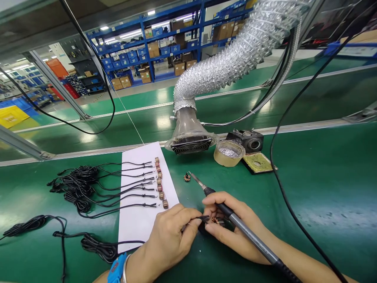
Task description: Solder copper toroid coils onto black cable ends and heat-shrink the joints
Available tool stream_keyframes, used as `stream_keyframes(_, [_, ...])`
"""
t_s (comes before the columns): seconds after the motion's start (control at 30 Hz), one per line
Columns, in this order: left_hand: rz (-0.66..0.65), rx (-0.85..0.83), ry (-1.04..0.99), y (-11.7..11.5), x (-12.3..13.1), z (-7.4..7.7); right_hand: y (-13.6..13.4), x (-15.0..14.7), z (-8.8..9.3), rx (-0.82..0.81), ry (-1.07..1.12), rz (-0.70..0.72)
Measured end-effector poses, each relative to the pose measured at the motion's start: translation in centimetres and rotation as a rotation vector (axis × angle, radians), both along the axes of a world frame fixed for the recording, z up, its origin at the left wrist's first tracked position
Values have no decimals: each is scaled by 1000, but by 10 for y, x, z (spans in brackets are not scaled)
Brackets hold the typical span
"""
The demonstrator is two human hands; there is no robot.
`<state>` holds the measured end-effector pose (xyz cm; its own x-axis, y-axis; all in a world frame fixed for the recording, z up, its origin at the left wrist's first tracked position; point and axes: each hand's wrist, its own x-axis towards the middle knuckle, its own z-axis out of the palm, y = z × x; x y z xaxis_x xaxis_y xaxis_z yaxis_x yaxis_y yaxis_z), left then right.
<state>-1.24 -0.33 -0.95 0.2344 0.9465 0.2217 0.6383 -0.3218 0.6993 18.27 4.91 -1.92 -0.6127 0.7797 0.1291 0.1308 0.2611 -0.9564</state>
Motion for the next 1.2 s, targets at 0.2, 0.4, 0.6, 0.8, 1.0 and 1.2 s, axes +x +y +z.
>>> stream_keyframes(0.2, [1, -99, -5, 1, 0, 2, 0, 0, -4, 202, -27, -56])
stream_keyframes(0.4, [5, -67, 3, 1, 2, 3, 0, 1, -3, 206, -32, -93])
stream_keyframes(0.6, [-3, -29, 13, -3, 3, 7, -3, 2, -7, 293, -103, -150])
stream_keyframes(0.8, [11, 24, 90, -5, 2, 7, -2, 9, -18, 446, -154, -122])
stream_keyframes(1.0, [-47, -166, 385, -23, -39, 48, 11, 19, -34, 687, -214, -140])
stream_keyframes(1.2, [269, -463, 637, -86, -134, 54, 10, 13, -39, 716, -186, -221])
